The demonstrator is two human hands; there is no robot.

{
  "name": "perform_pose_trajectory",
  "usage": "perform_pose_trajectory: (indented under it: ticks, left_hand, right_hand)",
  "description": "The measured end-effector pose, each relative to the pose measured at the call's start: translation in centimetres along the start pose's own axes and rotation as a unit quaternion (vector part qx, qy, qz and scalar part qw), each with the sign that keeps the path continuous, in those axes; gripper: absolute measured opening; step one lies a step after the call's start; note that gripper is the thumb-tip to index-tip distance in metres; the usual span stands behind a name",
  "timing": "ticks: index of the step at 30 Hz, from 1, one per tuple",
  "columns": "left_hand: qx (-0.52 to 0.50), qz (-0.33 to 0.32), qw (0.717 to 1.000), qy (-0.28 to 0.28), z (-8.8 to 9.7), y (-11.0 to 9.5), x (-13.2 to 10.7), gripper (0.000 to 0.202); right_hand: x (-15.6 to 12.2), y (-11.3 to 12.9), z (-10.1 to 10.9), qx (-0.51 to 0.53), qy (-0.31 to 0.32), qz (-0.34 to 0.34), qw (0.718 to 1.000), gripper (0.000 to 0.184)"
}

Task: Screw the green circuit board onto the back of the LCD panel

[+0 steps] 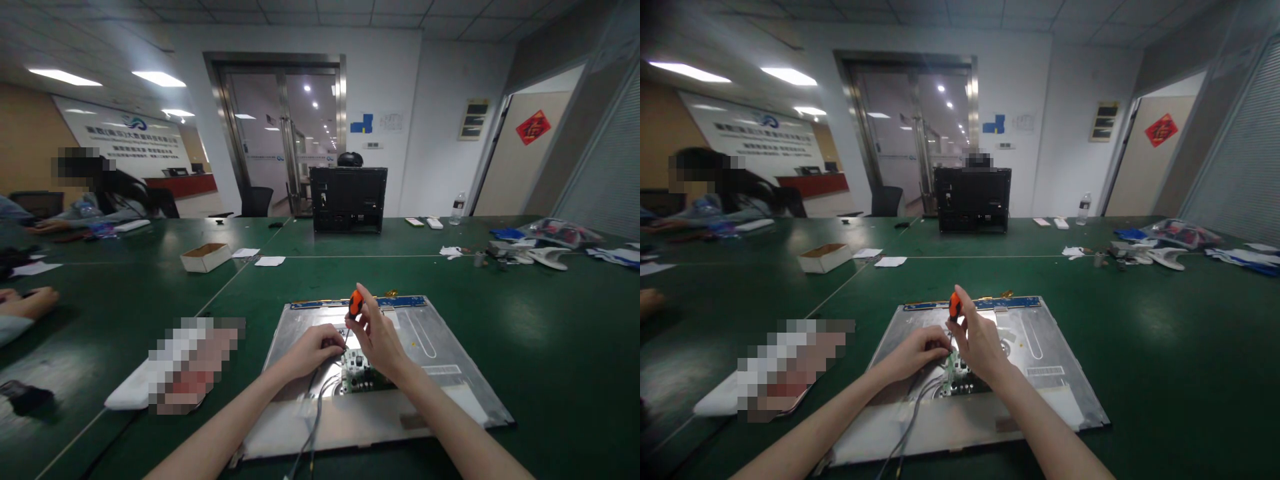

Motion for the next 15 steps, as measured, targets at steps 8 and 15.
perform_pose_trajectory:
  ticks: [8,15]
  left_hand:
    - [-0.010,-0.010,1.000,0.007,0.02,0.12,0.02,0.009]
    - [-0.009,-0.012,1.000,0.019,0.01,-0.18,-0.02,0.010]
  right_hand:
    - [-0.04,-0.10,-0.22,-0.007,0.005,0.007,1.000,0.069]
    - [0.37,-0.32,-0.58,-0.049,0.031,0.004,0.998,0.077]
Point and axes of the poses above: each hand's wrist, its own x-axis towards the middle knuckle, its own z-axis out of the back of the hand, y = z × x, the point moved 4 cm from there along x, towards the middle knuckle
